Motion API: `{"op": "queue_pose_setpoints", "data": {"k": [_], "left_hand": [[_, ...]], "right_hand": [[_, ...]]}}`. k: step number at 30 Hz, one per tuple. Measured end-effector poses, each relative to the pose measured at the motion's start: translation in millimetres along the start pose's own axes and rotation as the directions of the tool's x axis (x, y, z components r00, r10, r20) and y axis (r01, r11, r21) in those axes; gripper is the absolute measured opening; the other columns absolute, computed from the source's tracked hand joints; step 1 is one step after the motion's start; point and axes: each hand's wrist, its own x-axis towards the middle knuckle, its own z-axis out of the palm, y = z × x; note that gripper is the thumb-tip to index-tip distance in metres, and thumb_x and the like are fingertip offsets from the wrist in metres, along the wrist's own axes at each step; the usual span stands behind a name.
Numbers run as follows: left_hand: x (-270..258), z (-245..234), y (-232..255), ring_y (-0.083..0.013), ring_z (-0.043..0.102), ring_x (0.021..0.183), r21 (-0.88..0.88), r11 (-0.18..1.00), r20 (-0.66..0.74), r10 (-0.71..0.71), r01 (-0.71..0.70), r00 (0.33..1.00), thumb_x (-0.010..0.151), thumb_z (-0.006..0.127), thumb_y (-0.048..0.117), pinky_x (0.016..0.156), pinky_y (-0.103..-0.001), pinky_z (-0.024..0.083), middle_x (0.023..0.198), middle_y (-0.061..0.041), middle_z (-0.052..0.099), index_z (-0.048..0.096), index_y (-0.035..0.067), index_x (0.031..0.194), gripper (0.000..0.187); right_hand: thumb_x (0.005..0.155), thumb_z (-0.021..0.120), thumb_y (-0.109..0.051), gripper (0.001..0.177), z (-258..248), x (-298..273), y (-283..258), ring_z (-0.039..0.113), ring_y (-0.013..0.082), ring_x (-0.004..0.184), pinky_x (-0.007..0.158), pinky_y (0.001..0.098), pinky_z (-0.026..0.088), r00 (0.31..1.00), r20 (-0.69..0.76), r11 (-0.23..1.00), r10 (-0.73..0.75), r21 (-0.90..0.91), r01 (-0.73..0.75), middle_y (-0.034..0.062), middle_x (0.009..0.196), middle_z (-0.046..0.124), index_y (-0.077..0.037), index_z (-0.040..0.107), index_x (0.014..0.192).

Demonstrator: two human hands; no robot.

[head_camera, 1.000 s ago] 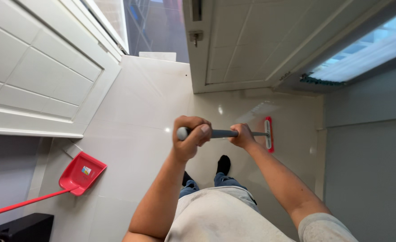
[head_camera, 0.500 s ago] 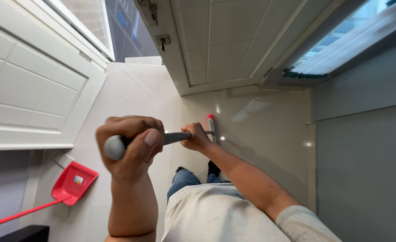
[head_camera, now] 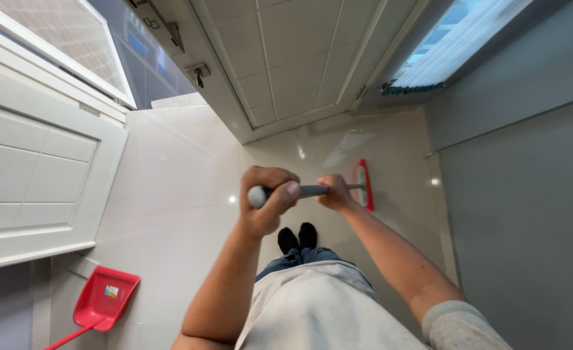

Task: The person sweeps the floor using a broom, pushing debris toward a dustpan, and then walks to a different area to continue sweeping.

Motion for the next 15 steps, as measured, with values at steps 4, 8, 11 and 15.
{"op": "queue_pose_setpoints", "data": {"k": [4, 8, 11, 15], "left_hand": [[0.3, -7.9, 53.4, -0.0141, 0.043, 0.041, 0.162, 0.985, -0.034, 0.06, -0.053, 0.998, 0.088, 0.057, -0.001, 0.041, -0.029, 0.033, 0.054, -0.01, 0.051, 0.054, -0.001, 0.071, 0.017], [0.7, 2.0, 96.5, -0.0133, 0.041, 0.043, 0.249, 0.962, -0.028, 0.124, -0.113, 0.992, 0.089, 0.06, -0.001, 0.044, -0.032, 0.033, 0.053, -0.007, 0.047, 0.051, -0.003, 0.073, 0.018], [-3.1, 10.0, 121.0, -0.0132, 0.037, 0.042, 0.355, 0.932, -0.004, 0.079, -0.073, 0.997, 0.092, 0.061, -0.001, 0.043, -0.029, 0.029, 0.052, -0.007, 0.044, 0.048, 0.0, 0.068, 0.027], [-3.4, 21.4, 123.4, -0.0117, 0.039, 0.038, 0.223, 0.968, -0.038, 0.124, -0.112, 0.992, 0.091, 0.06, -0.001, 0.041, -0.026, 0.031, 0.051, -0.004, 0.044, 0.047, 0.005, 0.062, 0.033]], "right_hand": [[0.079, 0.061, -0.011, 0.026, 58.0, 8.3, -54.1, 0.053, 0.0272, 0.044, 0.045, 0.0406, 0.042, 0.996, -0.015, 0.98, -0.093, 0.175, 0.094, 0.016, 0.052, 0.054, -0.005, 0.05, 0.056], [0.072, 0.062, -0.003, 0.02, 83.0, 15.3, -117.1, 0.055, 0.0242, 0.047, 0.046, 0.039, 0.043, 0.993, 0.033, 0.951, -0.113, 0.295, 0.098, 0.0144, 0.055, 0.058, -0.006, 0.05, 0.056], [0.072, 0.065, -0.002, 0.027, 76.6, 16.8, -143.1, 0.053, 0.026, 0.046, 0.047, 0.039, 0.041, 0.985, 0.085, 0.961, -0.152, 0.247, 0.127, 0.0157, 0.054, 0.057, -0.004, 0.045, 0.054], [0.071, 0.061, -0.004, 0.02, 44.5, 7.4, -141.2, 0.054, 0.0261, 0.047, 0.048, 0.0374, 0.043, 0.986, 0.056, 0.965, -0.158, 0.221, 0.142, 0.0164, 0.055, 0.057, -0.006, 0.049, 0.055]]}}
